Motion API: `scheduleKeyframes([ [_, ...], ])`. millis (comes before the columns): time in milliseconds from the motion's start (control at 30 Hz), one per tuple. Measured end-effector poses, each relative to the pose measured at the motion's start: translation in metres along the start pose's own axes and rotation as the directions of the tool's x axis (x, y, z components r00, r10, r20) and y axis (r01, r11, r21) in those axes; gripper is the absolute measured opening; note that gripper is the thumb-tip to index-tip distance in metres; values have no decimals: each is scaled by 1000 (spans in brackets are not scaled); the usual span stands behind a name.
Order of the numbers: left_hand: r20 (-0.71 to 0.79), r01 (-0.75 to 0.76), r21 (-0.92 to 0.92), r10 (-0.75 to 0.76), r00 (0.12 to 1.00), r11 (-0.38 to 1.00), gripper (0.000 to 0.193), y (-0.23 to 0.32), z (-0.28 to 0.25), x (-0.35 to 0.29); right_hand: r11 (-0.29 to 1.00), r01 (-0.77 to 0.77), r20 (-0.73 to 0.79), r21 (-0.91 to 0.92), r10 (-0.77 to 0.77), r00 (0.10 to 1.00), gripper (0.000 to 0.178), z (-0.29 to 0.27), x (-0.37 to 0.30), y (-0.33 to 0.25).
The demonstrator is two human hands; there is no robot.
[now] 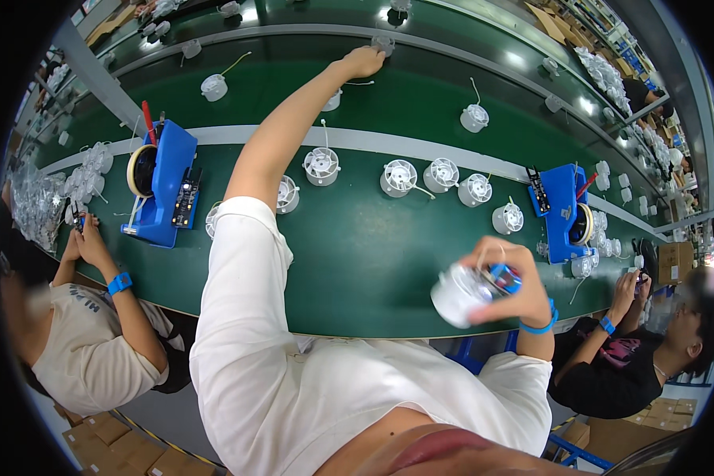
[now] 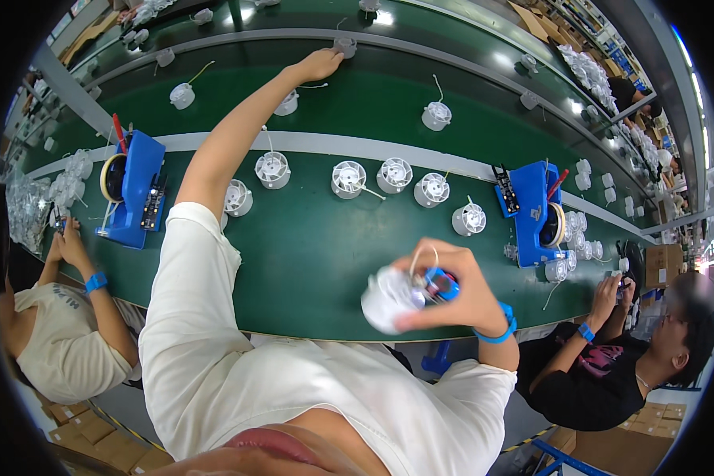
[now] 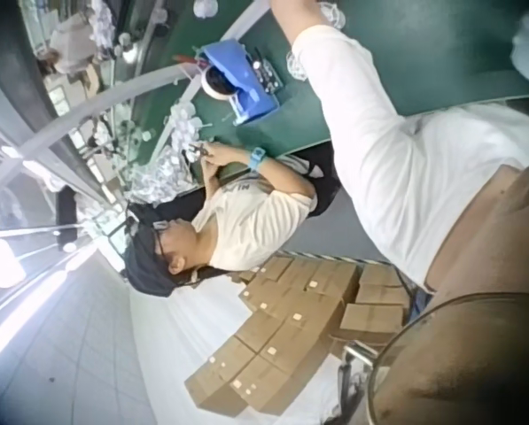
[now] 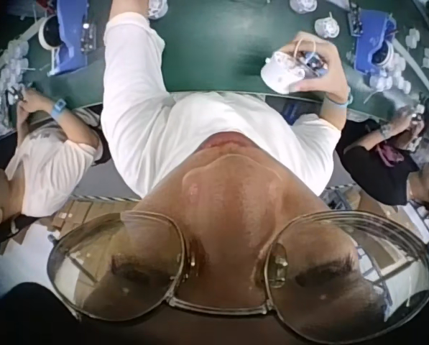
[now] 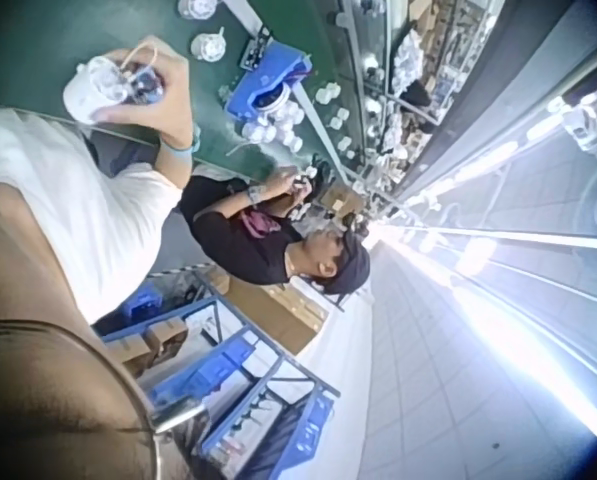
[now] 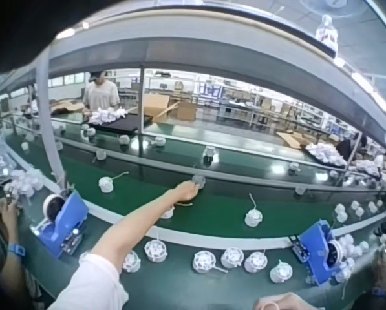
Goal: Assembling electronic components by manually connecting wires and components on a production line.
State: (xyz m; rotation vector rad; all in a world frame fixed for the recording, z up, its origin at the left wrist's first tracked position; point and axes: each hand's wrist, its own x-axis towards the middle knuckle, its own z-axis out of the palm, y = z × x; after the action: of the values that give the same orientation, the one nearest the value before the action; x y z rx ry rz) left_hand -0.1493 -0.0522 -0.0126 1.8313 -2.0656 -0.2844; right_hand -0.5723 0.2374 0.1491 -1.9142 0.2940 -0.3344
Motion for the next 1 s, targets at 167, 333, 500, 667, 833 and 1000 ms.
scheduleKeyframes([
  [167, 47, 85, 10, -86, 995, 996, 54, 24, -18, -21, 880, -92, -544, -465, -202, 814, 63, 7, -11, -28],
  [333, 68, 3, 157, -13, 998, 988, 54, 87, -66, -92, 779, -105, -308, -618, -116, 944, 54, 25, -9, -6],
  [500, 118, -237, 142, 222, 968, 961, 44, 160, -109, -176, 805, -94, -685, -585, -429, 590, 53, 26, -11, -36],
  [667, -249, -485, -85, 452, 856, 871, 60, 203, -107, -261, 818, -155, -522, -554, -197, 830, 59, 8, -14, -3],
  [833, -298, -589, -249, 518, 802, 769, 88, 231, -111, -309, 797, -201, -588, -570, -225, 777, 60, 14, -16, 17],
  [1000, -155, -514, -350, 492, 856, 784, 104, 228, -118, -325, 858, -128, -711, -498, -320, 626, 61, 21, -8, -1],
])
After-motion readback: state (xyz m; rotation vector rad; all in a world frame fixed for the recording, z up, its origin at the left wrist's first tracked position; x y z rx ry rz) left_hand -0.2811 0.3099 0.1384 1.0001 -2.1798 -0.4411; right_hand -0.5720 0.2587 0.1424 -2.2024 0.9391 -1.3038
